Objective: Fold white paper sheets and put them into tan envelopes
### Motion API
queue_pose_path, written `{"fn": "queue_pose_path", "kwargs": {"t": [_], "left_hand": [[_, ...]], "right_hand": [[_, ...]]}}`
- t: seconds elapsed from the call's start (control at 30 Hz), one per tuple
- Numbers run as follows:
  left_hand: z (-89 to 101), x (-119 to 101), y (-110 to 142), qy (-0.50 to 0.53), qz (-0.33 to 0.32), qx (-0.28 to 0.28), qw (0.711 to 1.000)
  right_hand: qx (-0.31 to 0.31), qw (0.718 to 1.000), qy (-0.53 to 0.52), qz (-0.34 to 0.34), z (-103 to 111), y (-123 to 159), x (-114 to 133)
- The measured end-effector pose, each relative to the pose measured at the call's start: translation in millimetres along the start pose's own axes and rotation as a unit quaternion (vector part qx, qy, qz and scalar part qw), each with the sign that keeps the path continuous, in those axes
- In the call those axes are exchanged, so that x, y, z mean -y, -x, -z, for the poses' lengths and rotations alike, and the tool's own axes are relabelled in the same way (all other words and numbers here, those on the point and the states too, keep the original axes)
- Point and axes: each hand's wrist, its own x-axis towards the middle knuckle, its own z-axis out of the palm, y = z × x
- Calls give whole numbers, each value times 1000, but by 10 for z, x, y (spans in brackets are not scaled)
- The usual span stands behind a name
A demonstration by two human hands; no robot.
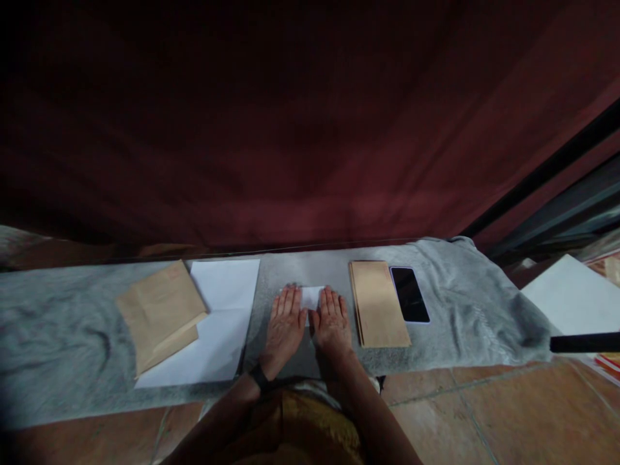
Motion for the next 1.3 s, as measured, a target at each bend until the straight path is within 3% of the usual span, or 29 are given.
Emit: {"fn": "queue_pose_path", "kwargs": {"t": [0.1, 0.33, 0.5, 0.67, 1.13, 1.3], "left_hand": [[-45, -67, 7, 12, -41, 24, 999], [-57, 107, 67, -7, 22, 6, 1000], [-80, 150, 75, -23, 27, 8, 999], [-68, 174, 88, -35, 12, 23, 999], [-3, 285, 167, -22, 45, -23, 998], [15, 112, 154, -6, 29, -22, 999]], "right_hand": [[3, 1000, 2, 0, 13, 0, 11], [-6, 1000, -17, -10, -10, 2, 1], [9, 998, -38, -53, -31, -88, 170], [16, 996, -80, 20, -70, -70, 373], [-16, 1000, -18, -1, 55, 139, -25], [-10, 1000, -16, 0, 74, 152, -28]]}}
